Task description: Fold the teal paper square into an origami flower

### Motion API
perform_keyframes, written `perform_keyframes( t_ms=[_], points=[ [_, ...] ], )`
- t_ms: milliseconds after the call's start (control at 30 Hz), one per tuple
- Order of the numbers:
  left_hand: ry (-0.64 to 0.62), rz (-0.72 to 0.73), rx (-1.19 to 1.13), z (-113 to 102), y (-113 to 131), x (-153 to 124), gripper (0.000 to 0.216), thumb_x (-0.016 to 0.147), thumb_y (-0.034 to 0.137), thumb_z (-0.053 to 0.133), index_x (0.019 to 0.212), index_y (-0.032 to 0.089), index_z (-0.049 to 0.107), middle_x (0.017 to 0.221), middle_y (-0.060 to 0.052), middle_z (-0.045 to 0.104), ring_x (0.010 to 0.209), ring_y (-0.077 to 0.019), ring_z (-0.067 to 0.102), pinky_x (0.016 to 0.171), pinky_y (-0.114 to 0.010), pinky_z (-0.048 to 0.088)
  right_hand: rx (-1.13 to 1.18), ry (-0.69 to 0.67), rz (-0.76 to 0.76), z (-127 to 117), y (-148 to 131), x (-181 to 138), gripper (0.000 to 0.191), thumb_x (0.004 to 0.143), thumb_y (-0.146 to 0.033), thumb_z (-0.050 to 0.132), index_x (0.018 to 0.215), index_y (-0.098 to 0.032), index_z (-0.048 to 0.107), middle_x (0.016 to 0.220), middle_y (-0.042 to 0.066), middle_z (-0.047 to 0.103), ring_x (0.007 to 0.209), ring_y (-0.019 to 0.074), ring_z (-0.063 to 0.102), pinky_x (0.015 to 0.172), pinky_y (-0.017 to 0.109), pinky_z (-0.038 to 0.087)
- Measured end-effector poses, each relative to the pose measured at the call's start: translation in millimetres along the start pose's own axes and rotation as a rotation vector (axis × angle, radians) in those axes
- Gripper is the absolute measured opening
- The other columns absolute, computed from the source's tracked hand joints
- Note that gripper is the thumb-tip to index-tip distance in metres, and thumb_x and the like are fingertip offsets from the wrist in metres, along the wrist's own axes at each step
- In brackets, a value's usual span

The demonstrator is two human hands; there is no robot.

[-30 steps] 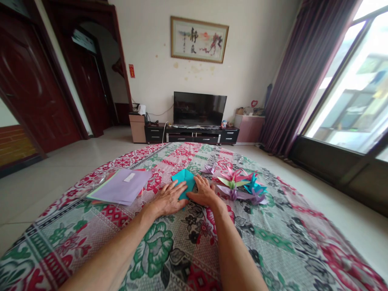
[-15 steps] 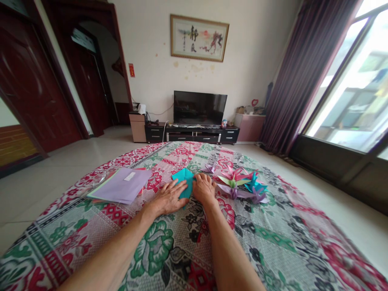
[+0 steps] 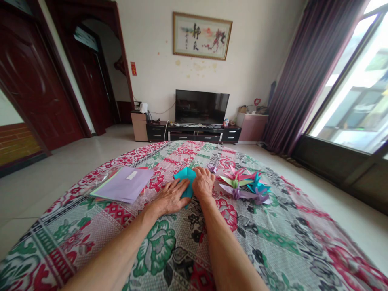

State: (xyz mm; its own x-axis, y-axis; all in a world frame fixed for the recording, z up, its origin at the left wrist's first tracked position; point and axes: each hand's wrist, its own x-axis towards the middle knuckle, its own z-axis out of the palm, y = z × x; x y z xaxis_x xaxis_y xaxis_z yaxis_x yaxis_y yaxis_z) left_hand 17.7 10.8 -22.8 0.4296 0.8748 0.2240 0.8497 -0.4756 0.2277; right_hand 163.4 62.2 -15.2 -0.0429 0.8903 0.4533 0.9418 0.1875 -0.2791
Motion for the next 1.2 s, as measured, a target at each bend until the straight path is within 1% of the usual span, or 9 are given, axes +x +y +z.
perform_keyframes(
  t_ms=[100, 200, 300, 400, 567, 767, 867, 1033, 1200],
  points=[
    [0.011, -0.028, -0.055, -1.4, -0.3, -0.5, 0.072, 0.084, 0.046, 0.044, 0.145, 0.018, 0.019, 0.152, -0.007, 0.020, 0.139, -0.0297, 0.017, 0.111, -0.051, 0.020, 0.024, -0.087, -0.092, -0.7, -4.3, -4.4, 0.044, 0.081, -0.016, 0.038, 0.122, -0.027, 0.053, 0.124, 0.004, 0.058, 0.124, 0.0234, 0.035, 0.099, 0.046, 0.020],
    [0.045, -0.053, -0.109, -0.1, -2.9, -0.1, 0.079, 0.082, 0.048, 0.047, 0.146, 0.015, 0.014, 0.153, -0.009, 0.016, 0.140, -0.0312, 0.012, 0.111, -0.051, 0.020, 0.076, -0.071, -0.060, -2.7, -7.2, -6.0, 0.039, 0.083, -0.019, 0.037, 0.117, -0.024, 0.056, 0.116, 0.006, 0.062, 0.119, 0.0235, 0.041, 0.099, 0.046, 0.020],
    [0.099, -0.070, -0.166, 3.8, -6.5, 1.4, 0.079, 0.082, 0.047, 0.047, 0.145, 0.014, 0.015, 0.152, -0.013, 0.020, 0.139, -0.0313, 0.015, 0.111, -0.051, 0.022, 0.170, 0.052, -0.002, -7.9, -8.2, -7.7, 0.033, 0.087, -0.029, 0.036, 0.109, -0.023, 0.060, 0.108, 0.005, 0.064, 0.106, 0.0209, 0.051, 0.096, 0.040, 0.024],
    [0.185, -0.057, -0.210, 8.2, -9.7, 3.9, 0.073, 0.082, 0.039, 0.048, 0.144, 0.013, 0.019, 0.149, -0.015, 0.026, 0.138, -0.0282, 0.020, 0.111, -0.048, 0.023, 0.205, 0.099, -0.010, -15.0, -7.5, -12.4, 0.030, 0.085, -0.038, 0.044, 0.102, -0.023, 0.063, 0.098, 0.003, 0.067, 0.099, 0.0210, 0.054, 0.094, 0.039, 0.025],
    [0.271, -0.047, -0.214, 11.0, -12.9, 7.7, 0.065, 0.078, 0.020, 0.047, 0.139, 0.009, 0.029, 0.142, -0.017, 0.039, 0.133, -0.0247, 0.033, 0.110, -0.042, 0.029, 0.135, 0.014, -0.046, -25.5, -4.5, -24.7, 0.029, 0.075, -0.023, 0.053, 0.103, -0.024, 0.063, 0.088, 0.002, 0.069, 0.097, 0.0222, 0.057, 0.093, 0.039, 0.026],
    [0.263, -0.009, -0.161, 1.3, -10.4, 6.0, 0.046, 0.075, 0.016, 0.050, 0.120, 0.016, 0.056, 0.122, -0.009, 0.059, 0.114, -0.0224, 0.051, 0.103, -0.038, 0.038, 0.110, -0.096, 0.061, -43.3, -4.4, -38.1, 0.037, 0.085, -0.038, 0.044, 0.111, -0.019, 0.061, 0.081, 0.006, 0.071, 0.082, 0.0214, 0.064, 0.081, 0.032, 0.038],
    [0.250, -0.002, -0.177, -2.7, -9.3, 5.7, 0.034, 0.075, 0.016, 0.050, 0.105, 0.019, 0.066, 0.111, -0.006, 0.065, 0.106, -0.0213, 0.056, 0.098, -0.036, 0.042, 0.142, -0.150, 0.096, -53.4, -3.7, -41.6, 0.034, 0.084, -0.030, 0.042, 0.108, -0.019, 0.063, 0.079, 0.005, 0.071, 0.076, 0.0195, 0.065, 0.071, 0.028, 0.041],
    [0.177, -0.058, -0.201, -5.7, -7.5, 9.5, 0.033, 0.073, 0.013, 0.051, 0.100, 0.021, 0.068, 0.105, -0.006, 0.067, 0.104, -0.0195, 0.058, 0.096, -0.033, 0.043, 0.197, -0.306, 0.094, -60.2, 1.5, -40.5, 0.035, 0.072, -0.018, 0.048, 0.103, -0.016, 0.065, 0.088, 0.005, 0.072, 0.082, 0.0186, 0.065, 0.072, 0.024, 0.044],
    [0.096, -0.135, -0.153, -14.0, 0.4, 10.3, 0.038, 0.073, 0.011, 0.050, 0.105, 0.021, 0.066, 0.107, -0.007, 0.066, 0.103, -0.0200, 0.060, 0.094, -0.032, 0.044, 0.096, -0.353, 0.142, -61.7, -0.1, -34.9, 0.042, 0.072, -0.013, 0.047, 0.112, -0.013, 0.060, 0.094, 0.011, 0.071, 0.090, 0.0207, 0.065, 0.077, 0.026, 0.043]
  ],
)
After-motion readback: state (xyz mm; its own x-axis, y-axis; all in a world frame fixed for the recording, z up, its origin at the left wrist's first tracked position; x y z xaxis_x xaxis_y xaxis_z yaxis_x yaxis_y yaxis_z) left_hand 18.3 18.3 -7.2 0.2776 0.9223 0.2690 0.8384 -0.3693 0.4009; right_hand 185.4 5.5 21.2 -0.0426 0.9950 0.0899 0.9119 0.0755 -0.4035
